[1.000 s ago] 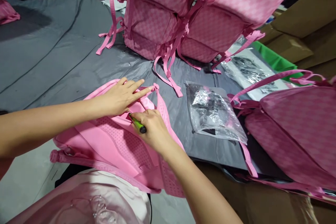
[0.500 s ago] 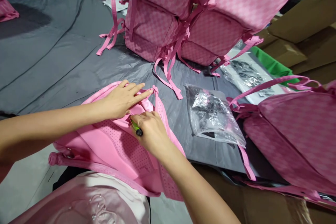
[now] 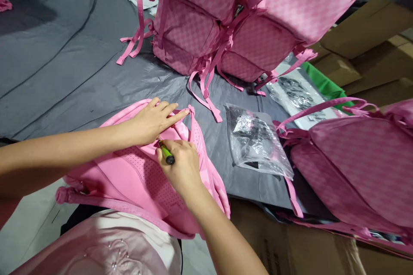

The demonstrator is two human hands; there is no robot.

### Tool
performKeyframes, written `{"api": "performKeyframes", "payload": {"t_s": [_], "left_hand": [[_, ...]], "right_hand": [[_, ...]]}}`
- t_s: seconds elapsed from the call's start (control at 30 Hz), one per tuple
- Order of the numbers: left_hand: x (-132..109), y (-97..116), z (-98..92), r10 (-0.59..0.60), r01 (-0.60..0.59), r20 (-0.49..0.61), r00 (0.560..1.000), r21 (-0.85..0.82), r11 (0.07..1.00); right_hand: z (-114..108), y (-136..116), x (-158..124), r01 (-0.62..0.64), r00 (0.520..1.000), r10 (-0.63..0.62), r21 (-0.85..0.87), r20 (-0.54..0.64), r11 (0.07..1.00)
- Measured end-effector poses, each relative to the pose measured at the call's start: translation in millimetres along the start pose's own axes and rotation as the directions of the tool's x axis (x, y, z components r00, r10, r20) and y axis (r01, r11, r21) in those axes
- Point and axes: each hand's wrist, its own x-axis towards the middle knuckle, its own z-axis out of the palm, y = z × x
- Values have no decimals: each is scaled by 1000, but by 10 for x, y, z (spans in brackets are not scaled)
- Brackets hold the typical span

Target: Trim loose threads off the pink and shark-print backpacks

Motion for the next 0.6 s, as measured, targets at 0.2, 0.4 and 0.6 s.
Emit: {"api": "performKeyframes", "payload": {"t_s": [0.2, 0.4, 0.6], "left_hand": [[14, -29, -3, 12, -12, 12, 1000, 4, 1000], [-2, -33, 0, 12, -12, -6, 1000, -9, 1000], [-8, -35, 68, 4, -5, -68, 998, -13, 1000]], "right_hand": [[20, -31, 20, -4, 1000, 4, 44, -5, 999], [73, -68, 0, -47, 998, 47, -9, -38, 999], [119, -85, -42, -103, 991, 102, -4, -84, 995]]}}
